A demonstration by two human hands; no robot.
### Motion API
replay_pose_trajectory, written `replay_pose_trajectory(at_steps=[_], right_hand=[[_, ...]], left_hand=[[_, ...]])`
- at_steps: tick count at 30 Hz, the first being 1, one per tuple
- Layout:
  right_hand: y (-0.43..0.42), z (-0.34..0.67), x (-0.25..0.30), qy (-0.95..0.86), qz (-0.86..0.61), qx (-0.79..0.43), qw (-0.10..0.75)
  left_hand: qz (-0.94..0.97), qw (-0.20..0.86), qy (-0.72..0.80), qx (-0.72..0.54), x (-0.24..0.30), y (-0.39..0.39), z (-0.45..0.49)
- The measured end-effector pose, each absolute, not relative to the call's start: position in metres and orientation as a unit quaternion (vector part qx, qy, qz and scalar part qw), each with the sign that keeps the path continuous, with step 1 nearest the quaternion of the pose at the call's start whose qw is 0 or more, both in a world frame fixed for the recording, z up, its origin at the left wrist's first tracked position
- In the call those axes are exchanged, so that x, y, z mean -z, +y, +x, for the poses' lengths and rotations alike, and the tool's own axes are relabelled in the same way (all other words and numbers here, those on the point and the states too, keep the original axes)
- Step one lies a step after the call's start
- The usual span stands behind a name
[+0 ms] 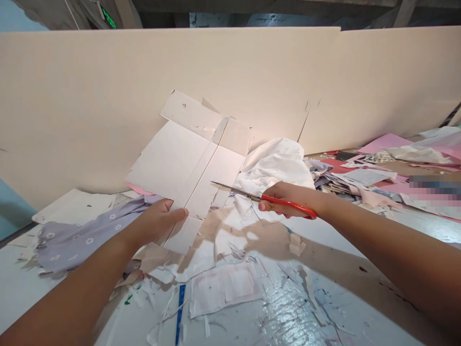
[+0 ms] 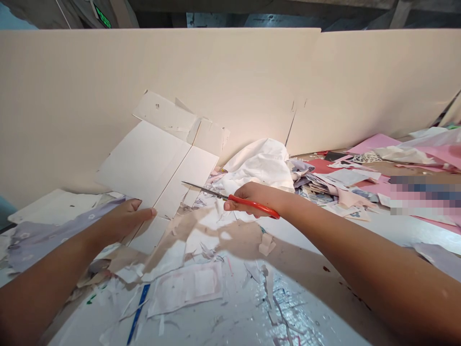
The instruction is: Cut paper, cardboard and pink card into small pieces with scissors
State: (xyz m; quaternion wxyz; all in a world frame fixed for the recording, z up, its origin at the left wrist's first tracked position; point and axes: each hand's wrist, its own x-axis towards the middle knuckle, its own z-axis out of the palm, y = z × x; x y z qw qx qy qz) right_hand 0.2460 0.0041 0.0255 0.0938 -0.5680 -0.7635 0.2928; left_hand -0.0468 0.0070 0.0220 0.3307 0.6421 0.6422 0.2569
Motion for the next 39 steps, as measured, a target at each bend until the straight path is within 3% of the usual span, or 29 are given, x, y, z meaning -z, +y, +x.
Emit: replay_pose_trajectory(at_steps=[8, 15, 31, 39], right_hand=[[0.010, 0.255, -0.014, -0.838, -0.468, -0.260, 0.107], [0.006, 0.250, -0.015, -0.833, -0.455, -0.302, 0.085], [0.002, 0.241, -0.019, -0.829, -0.505, -0.223, 0.090], [0.008, 0.245, -0.009, -0.833, -0.491, -0.217, 0.132]], left_hand=[[0.670, 0.196, 0.675, -0.238, -0.014, 0.017, -0.059], [0.688, 0.235, 0.657, -0.200, -0.017, 0.013, -0.053], [0.678, 0.249, 0.660, -0.207, -0.011, 0.014, -0.053], [0.677, 0.247, 0.662, -0.207, -0.017, 0.009, -0.049]])
